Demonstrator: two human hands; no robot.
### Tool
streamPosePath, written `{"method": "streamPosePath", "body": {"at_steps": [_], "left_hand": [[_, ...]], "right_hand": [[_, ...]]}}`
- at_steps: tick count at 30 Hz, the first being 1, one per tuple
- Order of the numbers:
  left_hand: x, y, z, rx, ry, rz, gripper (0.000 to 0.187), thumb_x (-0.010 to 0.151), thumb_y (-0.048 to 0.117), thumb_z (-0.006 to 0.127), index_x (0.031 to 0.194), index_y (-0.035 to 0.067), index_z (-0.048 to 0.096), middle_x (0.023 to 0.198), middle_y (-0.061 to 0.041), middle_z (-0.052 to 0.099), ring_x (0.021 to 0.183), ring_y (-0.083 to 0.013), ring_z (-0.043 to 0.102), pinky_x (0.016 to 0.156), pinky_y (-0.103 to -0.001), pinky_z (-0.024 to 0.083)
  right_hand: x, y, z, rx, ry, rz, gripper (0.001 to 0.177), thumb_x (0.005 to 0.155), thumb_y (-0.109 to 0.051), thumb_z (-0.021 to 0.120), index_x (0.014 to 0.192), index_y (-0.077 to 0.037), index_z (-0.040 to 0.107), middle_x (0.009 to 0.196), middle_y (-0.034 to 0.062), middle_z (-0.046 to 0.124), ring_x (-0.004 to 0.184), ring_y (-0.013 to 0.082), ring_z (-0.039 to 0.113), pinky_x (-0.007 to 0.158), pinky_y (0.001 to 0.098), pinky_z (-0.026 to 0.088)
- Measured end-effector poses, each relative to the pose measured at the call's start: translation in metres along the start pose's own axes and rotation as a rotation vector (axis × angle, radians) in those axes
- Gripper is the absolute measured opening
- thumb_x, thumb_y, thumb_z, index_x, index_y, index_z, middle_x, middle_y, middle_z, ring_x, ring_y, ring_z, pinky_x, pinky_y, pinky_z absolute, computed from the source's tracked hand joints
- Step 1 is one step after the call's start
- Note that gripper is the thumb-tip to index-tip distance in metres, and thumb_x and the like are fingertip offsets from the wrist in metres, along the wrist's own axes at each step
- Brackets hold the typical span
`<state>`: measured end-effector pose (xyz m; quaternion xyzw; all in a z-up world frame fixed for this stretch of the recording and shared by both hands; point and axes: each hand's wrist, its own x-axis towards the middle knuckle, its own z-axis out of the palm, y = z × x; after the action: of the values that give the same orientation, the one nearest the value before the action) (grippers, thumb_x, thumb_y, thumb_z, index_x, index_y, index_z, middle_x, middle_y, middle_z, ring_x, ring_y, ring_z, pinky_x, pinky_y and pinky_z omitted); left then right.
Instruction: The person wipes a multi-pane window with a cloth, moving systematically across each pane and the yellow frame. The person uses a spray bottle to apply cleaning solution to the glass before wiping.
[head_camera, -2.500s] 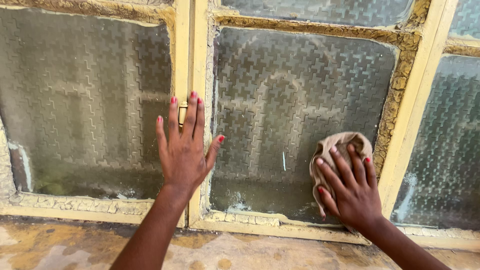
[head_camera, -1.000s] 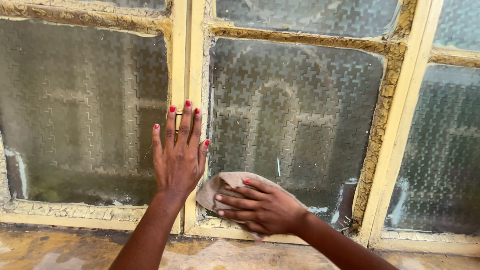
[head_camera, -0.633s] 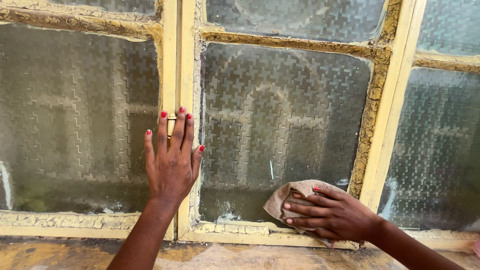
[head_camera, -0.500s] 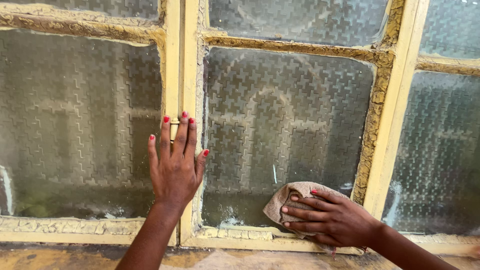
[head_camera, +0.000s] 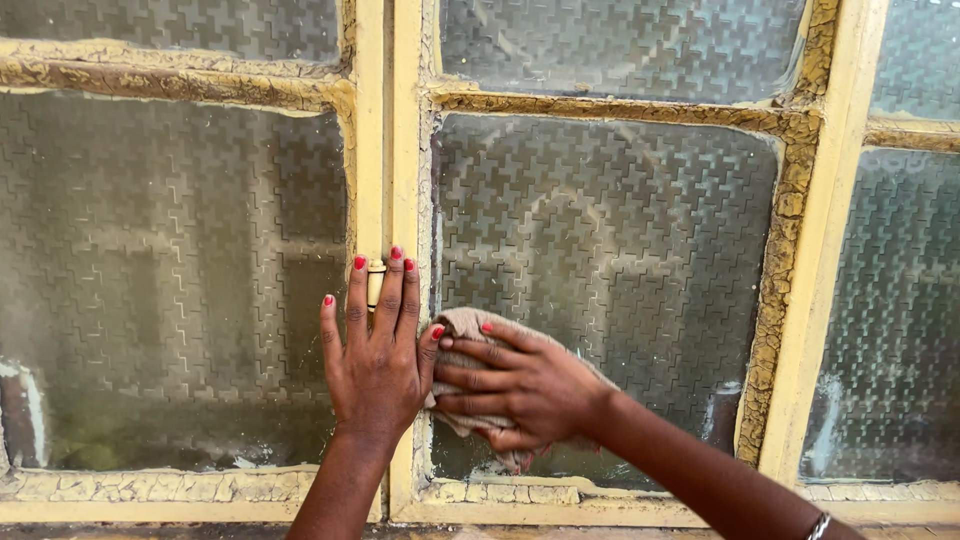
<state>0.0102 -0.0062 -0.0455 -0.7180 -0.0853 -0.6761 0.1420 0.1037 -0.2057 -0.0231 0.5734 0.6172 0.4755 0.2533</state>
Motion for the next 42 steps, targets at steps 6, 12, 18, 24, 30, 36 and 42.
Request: {"method": "streamPosePath", "body": {"at_steps": [6,12,18,24,30,36,42], "left_hand": [[0.000,-0.004,-0.006,-0.096,-0.005,0.026,0.063,0.103,0.044,0.042,0.156,0.010,0.043,0.165,-0.005,0.038,0.153,-0.0326,0.031,0.117,-0.061,0.028],[0.007,0.002,-0.016,-0.200,0.034,0.001,0.068,0.100,0.048,0.046,0.153,0.006,0.045,0.161,-0.009,0.042,0.151,-0.0341,0.032,0.116,-0.063,0.024],[0.065,0.007,-0.025,-0.215,-0.110,-0.038,0.058,0.102,0.053,0.044,0.145,0.016,0.050,0.154,-0.010,0.042,0.156,-0.0284,0.027,0.125,-0.063,0.018],[0.122,-0.001,-0.020,-0.234,0.060,0.064,0.078,0.102,0.059,0.037,0.163,0.012,0.027,0.171,-0.009,0.019,0.158,-0.0298,0.015,0.124,-0.058,0.013],[0.123,-0.001,-0.012,-0.256,0.054,0.067,0.095,0.095,0.075,0.032,0.162,0.009,0.018,0.170,-0.011,0.016,0.155,-0.0293,0.014,0.121,-0.055,0.015],[0.120,-0.002,-0.009,-0.281,0.037,0.050,0.100,0.094,0.078,0.031,0.163,0.006,0.017,0.171,-0.010,0.016,0.157,-0.0289,0.015,0.122,-0.057,0.015],[0.120,-0.005,-0.004,-0.305,0.068,0.040,0.099,0.094,0.078,0.031,0.163,0.007,0.019,0.171,-0.008,0.019,0.157,-0.0284,0.016,0.124,-0.057,0.015]], "right_hand": [[0.002,0.056,-0.036,-0.133,0.128,0.249,0.060,0.102,-0.064,0.020,0.154,-0.039,0.036,0.166,-0.0033,0.027,0.155,0.0235,0.017,0.127,0.0524,0.006],[-0.038,0.101,-0.061,-0.195,0.210,0.565,0.062,0.098,-0.060,0.026,0.153,-0.034,0.042,0.166,0.0010,0.034,0.155,0.0262,0.023,0.126,0.0518,0.009],[-0.090,0.111,-0.057,-0.195,0.373,0.733,0.063,0.099,-0.056,0.038,0.154,-0.028,0.047,0.166,0.0047,0.038,0.157,0.0283,0.025,0.128,0.0528,0.008],[-0.129,0.105,-0.077,-0.317,0.361,0.919,0.077,0.085,-0.058,0.049,0.150,-0.017,0.048,0.156,0.0053,0.046,0.156,0.0347,0.025,0.119,0.0579,0.006],[-0.089,0.110,-0.064,-0.201,0.620,1.022,0.070,0.097,-0.053,0.048,0.157,-0.017,0.046,0.163,0.0105,0.043,0.158,0.0387,0.026,0.128,0.0554,0.013],[-0.004,0.105,-0.058,-0.171,0.602,0.971,0.070,0.097,-0.053,0.045,0.158,-0.018,0.040,0.164,0.0094,0.040,0.155,0.0362,0.026,0.129,0.0528,0.009],[0.098,0.083,-0.058,-0.162,0.546,0.856,0.070,0.098,-0.053,0.046,0.158,-0.019,0.043,0.166,0.0046,0.038,0.156,0.0363,0.022,0.128,0.0542,0.008]]}}
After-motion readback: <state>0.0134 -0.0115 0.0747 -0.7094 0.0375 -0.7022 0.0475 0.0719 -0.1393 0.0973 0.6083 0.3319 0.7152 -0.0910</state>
